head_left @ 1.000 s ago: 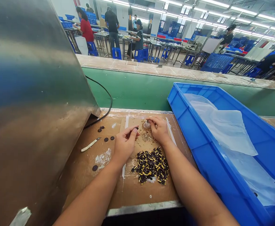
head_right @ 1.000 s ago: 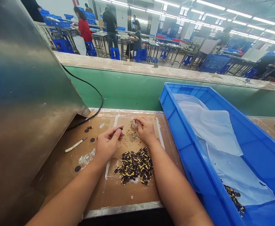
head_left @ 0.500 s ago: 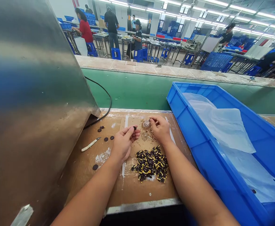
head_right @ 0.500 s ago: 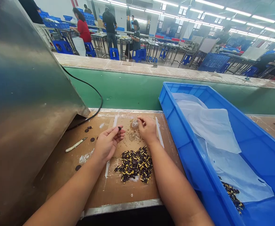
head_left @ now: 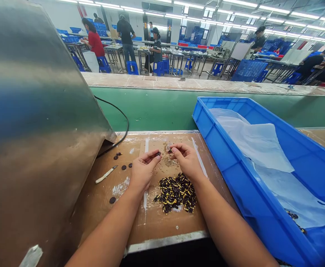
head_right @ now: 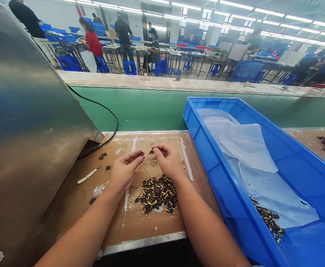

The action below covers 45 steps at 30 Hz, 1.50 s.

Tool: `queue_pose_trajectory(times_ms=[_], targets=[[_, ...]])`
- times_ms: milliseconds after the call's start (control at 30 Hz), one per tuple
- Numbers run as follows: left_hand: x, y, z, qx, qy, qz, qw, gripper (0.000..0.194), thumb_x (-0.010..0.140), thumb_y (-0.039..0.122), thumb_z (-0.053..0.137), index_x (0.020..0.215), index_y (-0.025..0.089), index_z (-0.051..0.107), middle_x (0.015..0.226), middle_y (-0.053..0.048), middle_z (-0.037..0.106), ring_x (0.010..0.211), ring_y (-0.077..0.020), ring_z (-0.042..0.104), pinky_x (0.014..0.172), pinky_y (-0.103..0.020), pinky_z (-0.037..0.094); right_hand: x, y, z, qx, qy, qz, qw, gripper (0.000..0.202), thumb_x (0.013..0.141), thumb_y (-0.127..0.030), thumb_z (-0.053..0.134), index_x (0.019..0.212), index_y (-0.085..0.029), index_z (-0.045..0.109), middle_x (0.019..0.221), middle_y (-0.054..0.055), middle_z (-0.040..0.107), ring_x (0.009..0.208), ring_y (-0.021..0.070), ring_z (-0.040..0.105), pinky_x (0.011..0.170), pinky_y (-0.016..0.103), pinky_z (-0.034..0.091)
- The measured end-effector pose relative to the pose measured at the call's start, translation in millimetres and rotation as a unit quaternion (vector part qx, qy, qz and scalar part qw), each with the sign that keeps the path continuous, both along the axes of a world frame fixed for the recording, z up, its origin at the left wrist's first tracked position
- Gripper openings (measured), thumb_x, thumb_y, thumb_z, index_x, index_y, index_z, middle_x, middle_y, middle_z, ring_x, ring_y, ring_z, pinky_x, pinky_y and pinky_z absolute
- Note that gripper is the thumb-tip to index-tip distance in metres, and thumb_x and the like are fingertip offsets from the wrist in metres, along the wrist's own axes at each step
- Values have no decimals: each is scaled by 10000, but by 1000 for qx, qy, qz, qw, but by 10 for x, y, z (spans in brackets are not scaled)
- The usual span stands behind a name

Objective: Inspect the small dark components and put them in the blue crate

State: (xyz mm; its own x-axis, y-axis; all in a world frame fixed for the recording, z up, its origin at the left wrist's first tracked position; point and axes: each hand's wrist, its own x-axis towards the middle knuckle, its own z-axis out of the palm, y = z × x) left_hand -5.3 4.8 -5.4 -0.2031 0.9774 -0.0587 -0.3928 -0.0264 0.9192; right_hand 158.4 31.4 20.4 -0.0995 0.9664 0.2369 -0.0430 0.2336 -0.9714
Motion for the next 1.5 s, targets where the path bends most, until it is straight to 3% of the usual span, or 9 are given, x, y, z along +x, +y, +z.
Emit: queue_pose_trajectory(times_ms=[267,467,600,667,767,900,1167,1300,1500], targets=[[-1,-17,16,26,123,27,992,491,741,311,846,1173,118,711,1045,-130,749,982,-215,721,989,-395,563,-64,-31,-8,-48,66,72,994,279,862,-469,738,957,-209,707,916,29,705,876,163,735,726,276,653],[-20,-47,11,105,224,25,969,221,843,341,769,1001,190,792,1056,-94,757,985,-207,719,945,-352,573,-78,-60,10,-49,52,62,996,284,846,-486,747,926,-214,726,899,20,703,833,139,694,767,302,661],[-52,-40,12,135,252,39,958,160,833,330,786,937,210,806,1073,-85,757,991,-192,720,943,-313,568,-77,-57,22,-70,69,73,992,276,829,-471,765,920,-214,726,887,9,700,784,121,688,730,280,657],[-56,-38,35,123,207,29,970,167,800,325,822,916,205,808,1048,-87,763,968,-173,725,929,-272,565,-85,-56,13,-86,102,82,988,257,823,-446,775,914,-212,719,865,4,702,784,123,701,713,266,651],[-52,-40,100,68,8,-12,998,253,680,326,915,875,208,804,965,-66,773,888,-139,729,853,-208,571,-109,-75,10,-103,162,87,978,204,839,-397,766,931,-225,706,812,-13,693,779,132,725,666,240,632],[-48,-55,190,-9,-200,-39,979,361,520,284,991,796,168,788,878,-42,768,787,-104,712,773,-169,577,-146,-151,79,-44,147,80,985,148,865,-349,743,970,-245,743,869,-3,714,793,129,723,628,225,615],[-48,-84,219,-24,-252,-20,967,395,504,255,998,795,106,777,841,-64,758,768,-116,699,779,-193,590,-197,-271,120,40,37,56,997,190,870,-298,750,1052,-248,767,1016,45,794,929,179,753,831,351,632],[-46,-88,223,-17,-254,-17,967,373,528,244,990,794,102,772,833,-56,752,750,-104,687,776,-189,585,-208,-286,96,99,-23,27,994,163,869,-265,751,1028,-256,785,990,34,797,890,171,749,779,333,630],[-44,-101,224,-15,-250,-20,968,375,530,249,990,797,105,770,831,-56,753,757,-108,690,775,-196,584,-221,-286,108,103,-25,29,994,167,866,-247,747,1027,-238,791,998,45,800,895,173,753,790,329,626]])
